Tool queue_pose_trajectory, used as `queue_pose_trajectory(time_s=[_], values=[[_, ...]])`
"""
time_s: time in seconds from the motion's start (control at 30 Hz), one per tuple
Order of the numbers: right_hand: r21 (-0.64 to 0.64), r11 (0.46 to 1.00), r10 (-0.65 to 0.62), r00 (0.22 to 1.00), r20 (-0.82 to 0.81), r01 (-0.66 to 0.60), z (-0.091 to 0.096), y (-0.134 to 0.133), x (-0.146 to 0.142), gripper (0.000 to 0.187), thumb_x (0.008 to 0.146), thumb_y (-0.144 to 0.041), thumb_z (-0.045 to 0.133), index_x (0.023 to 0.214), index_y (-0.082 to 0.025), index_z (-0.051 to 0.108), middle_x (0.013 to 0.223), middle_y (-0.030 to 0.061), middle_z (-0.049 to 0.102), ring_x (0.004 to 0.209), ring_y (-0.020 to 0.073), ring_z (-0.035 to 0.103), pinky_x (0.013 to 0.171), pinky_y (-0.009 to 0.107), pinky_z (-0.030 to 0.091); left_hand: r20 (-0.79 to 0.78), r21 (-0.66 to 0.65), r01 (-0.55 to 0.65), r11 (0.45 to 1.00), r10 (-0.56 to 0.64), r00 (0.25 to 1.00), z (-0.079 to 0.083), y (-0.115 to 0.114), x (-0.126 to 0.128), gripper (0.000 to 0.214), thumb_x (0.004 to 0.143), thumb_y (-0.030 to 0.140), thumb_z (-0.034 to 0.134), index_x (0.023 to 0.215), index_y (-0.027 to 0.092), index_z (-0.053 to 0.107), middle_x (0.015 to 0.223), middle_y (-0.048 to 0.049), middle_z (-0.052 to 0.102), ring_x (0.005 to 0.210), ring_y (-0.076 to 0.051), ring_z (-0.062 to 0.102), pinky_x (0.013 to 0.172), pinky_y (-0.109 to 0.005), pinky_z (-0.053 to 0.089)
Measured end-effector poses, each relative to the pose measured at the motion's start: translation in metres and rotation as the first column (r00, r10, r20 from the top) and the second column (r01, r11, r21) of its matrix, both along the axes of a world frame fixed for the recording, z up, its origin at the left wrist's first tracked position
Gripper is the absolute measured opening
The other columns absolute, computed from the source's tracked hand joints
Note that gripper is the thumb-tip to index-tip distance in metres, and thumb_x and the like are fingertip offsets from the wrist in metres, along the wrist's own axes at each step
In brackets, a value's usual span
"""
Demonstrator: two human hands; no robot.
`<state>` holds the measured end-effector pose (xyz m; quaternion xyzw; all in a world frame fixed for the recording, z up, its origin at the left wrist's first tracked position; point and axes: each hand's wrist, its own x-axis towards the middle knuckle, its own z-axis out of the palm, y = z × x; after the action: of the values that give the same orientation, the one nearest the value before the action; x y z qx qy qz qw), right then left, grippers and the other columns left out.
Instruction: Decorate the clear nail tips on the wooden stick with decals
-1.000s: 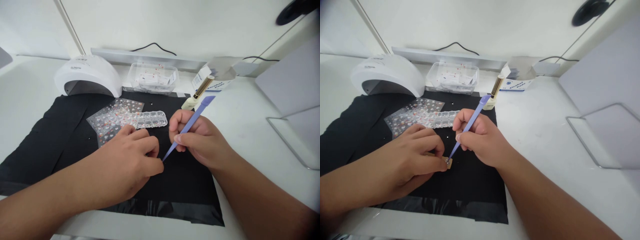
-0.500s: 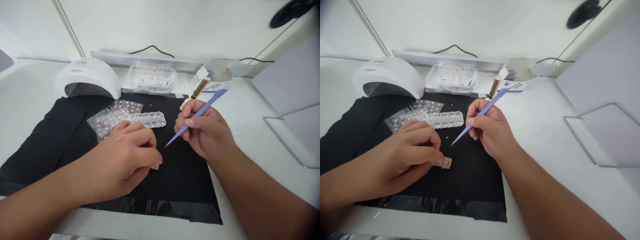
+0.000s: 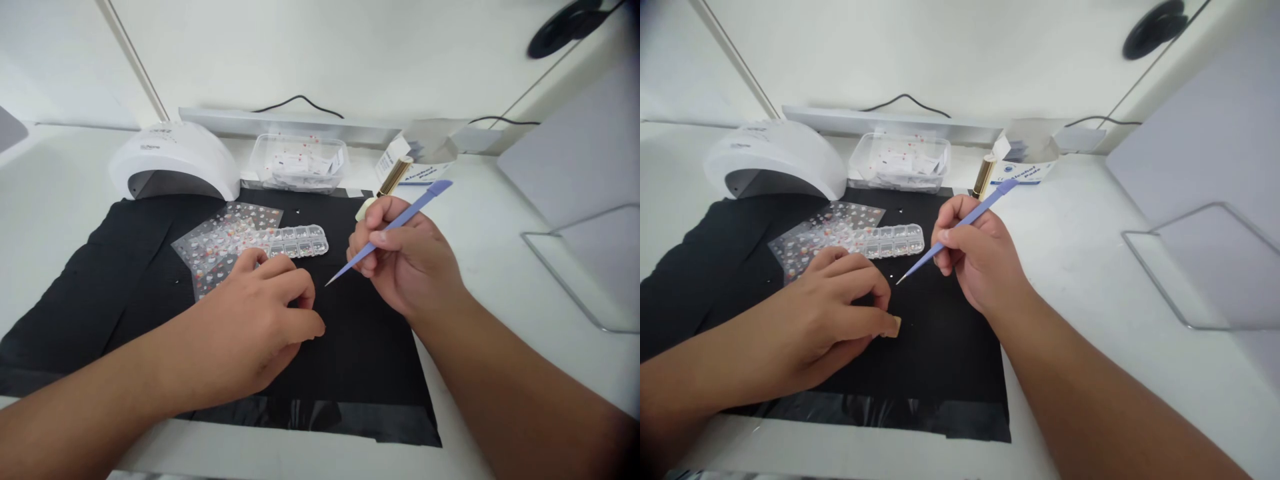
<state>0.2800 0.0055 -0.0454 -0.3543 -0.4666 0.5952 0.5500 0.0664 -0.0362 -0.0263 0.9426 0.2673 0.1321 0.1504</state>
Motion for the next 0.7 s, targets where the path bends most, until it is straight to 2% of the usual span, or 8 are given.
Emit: queue_pose_trajectory(time_s=[0.17, 0.47, 0.7], values=[[0.011, 0.999, -0.031, 0.999, -0.030, 0.032, -0.0009, 0.0008, 0.0016, 0.012, 0.065, -0.013, 0.057, 0.071, -0.022, 0.054, 0.049, -0.0073, 0.052, 0.040, 0.0083, 0.045, 0.041, 0.024, 0.032, 0.005, -0.031, -0.035, 0.999, 0.035, 0.999, 0.0000, -0.0009, 0.0022, 0.025, 0.092, 0.010, 0.047, 0.094, 0.022, 0.070, 0.097, -0.0044, 0.060, 0.090, -0.021, 0.049, 0.082, -0.042, 0.028], [0.022, 0.999, -0.039, 0.999, -0.008, 0.039, -0.0013, 0.0005, 0.0017, 0.011, 0.069, -0.017, 0.061, 0.073, -0.023, 0.052, 0.051, -0.0080, 0.051, 0.041, 0.0080, 0.044, 0.043, 0.025, 0.033, 0.025, 0.008, -0.057, 0.998, 0.057, 0.998, -0.0047, -0.0007, 0.0038, 0.029, 0.092, 0.009, 0.045, 0.088, 0.023, 0.070, 0.094, -0.0037, 0.060, 0.085, -0.020, 0.049, 0.079, -0.041, 0.028], [0.016, 0.998, -0.058, 0.997, -0.060, 0.059, 0.0001, 0.0017, 0.0013, 0.011, 0.064, -0.014, 0.058, 0.070, -0.022, 0.053, 0.050, -0.0077, 0.053, 0.040, 0.0081, 0.046, 0.041, 0.024, 0.033, 0.039, -0.016, -0.035, 0.999, 0.035, 0.999, 0.0014, -0.0004, 0.0023, 0.029, 0.092, 0.006, 0.045, 0.091, 0.022, 0.070, 0.098, -0.0036, 0.060, 0.090, -0.020, 0.050, 0.082, -0.041, 0.030]])
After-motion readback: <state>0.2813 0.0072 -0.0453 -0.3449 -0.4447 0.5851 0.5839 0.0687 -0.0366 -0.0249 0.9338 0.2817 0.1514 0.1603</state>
